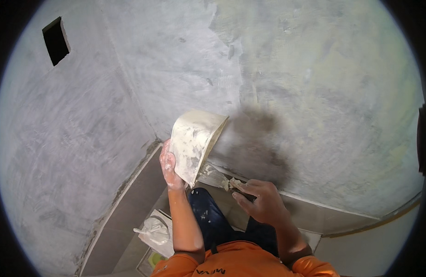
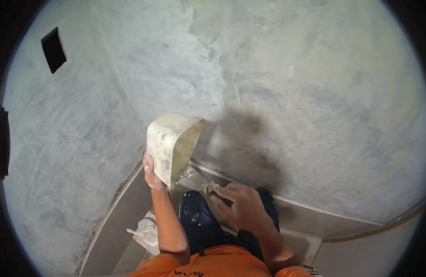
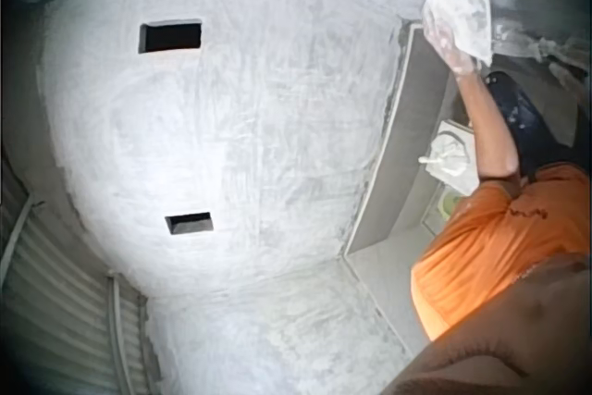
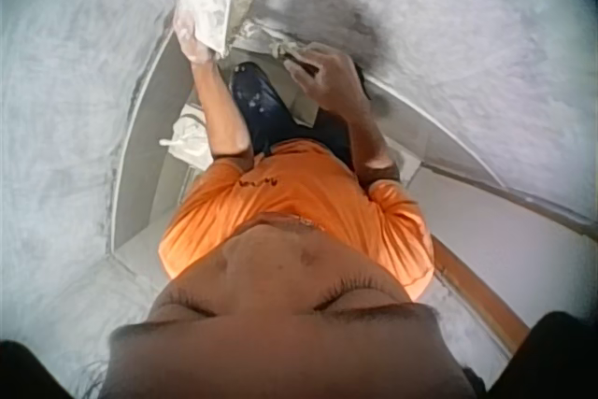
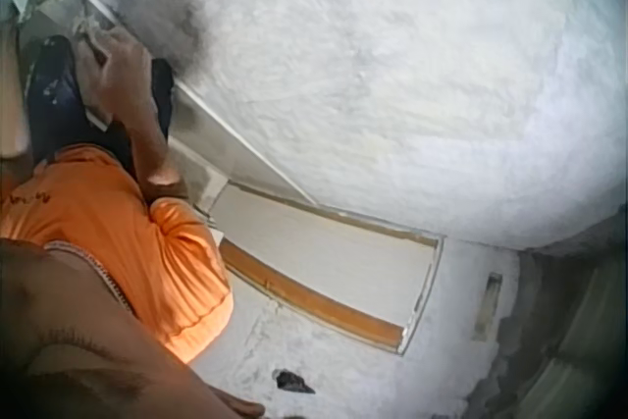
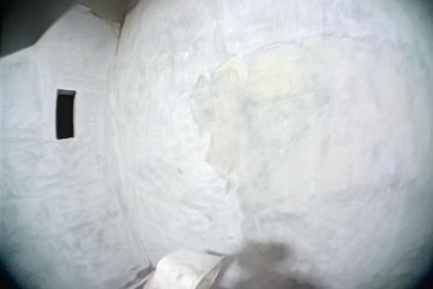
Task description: The person applies plaster to a wall using a putty knife after scooping the material from a small plastic container.
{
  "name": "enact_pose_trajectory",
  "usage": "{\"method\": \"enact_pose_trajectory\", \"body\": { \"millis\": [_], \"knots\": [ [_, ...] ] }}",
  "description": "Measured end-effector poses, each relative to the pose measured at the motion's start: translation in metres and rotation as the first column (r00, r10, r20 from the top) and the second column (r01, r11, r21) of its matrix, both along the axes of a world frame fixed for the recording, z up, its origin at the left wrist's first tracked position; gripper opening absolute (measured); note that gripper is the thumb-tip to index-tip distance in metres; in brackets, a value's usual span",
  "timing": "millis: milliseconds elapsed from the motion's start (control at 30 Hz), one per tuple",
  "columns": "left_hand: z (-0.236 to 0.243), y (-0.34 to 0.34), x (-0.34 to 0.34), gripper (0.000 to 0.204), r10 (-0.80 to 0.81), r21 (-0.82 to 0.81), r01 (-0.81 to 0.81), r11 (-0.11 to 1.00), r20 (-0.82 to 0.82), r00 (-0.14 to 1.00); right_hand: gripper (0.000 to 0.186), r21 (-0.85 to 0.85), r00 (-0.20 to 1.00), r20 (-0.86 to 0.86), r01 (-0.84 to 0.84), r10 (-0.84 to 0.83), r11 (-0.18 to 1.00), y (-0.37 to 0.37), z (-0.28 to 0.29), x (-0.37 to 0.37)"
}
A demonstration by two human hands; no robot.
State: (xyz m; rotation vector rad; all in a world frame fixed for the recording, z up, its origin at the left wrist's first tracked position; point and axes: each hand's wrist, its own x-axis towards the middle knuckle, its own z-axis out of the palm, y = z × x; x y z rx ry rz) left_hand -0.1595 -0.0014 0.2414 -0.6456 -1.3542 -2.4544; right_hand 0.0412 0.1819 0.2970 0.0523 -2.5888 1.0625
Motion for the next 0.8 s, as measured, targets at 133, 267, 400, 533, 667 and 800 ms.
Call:
{"method": "enact_pose_trajectory", "body": {
  "millis": [133,267,400,533,667,800],
  "knots": [
    [-0.004,0.011,0.0,0.059,-0.085,0.113,0.073,0.991,0.114,0.99,0.033,0.047,0.994,0.079,-0.083,0.079,0.995,0.025,0.001,0.006],
    [0.008,0.013,0.003,0.055,-0.086,0.369,-0.015,0.929,0.255,0.963,0.031,-0.116,0.974,0.131,-0.172,0.186,0.978,0.047,-0.022,0.016],
    [0.011,0.007,0.006,0.059,-0.078,0.39,-0.044,0.92,0.291,0.954,0.033,-0.547,0.94,0.29,0.01,0.178,0.837,0.054,-0.044,0.023],
    [0.007,0.018,0.011,0.055,-0.163,0.483,-0.005,0.876,0.306,0.938,0.041,-0.957,0.948,0.207,0.145,0.24,0.249,0.05,-0.058,0.02],
    [0.014,0.037,0.028,0.059,-0.213,0.492,0.022,0.871,0.336,0.917,0.047,-0.997,0.884,-0.069,-0.076,0.463,-0.003,0.065,-0.046,0.001],
    [0.014,0.042,0.034,0.058,-0.387,0.581,0.215,0.785,0.188,0.903,0.046,-0.921,0.994,-0.085,-0.107,0.075,0.375,0.065,0.03,-0.01]
  ]
}}
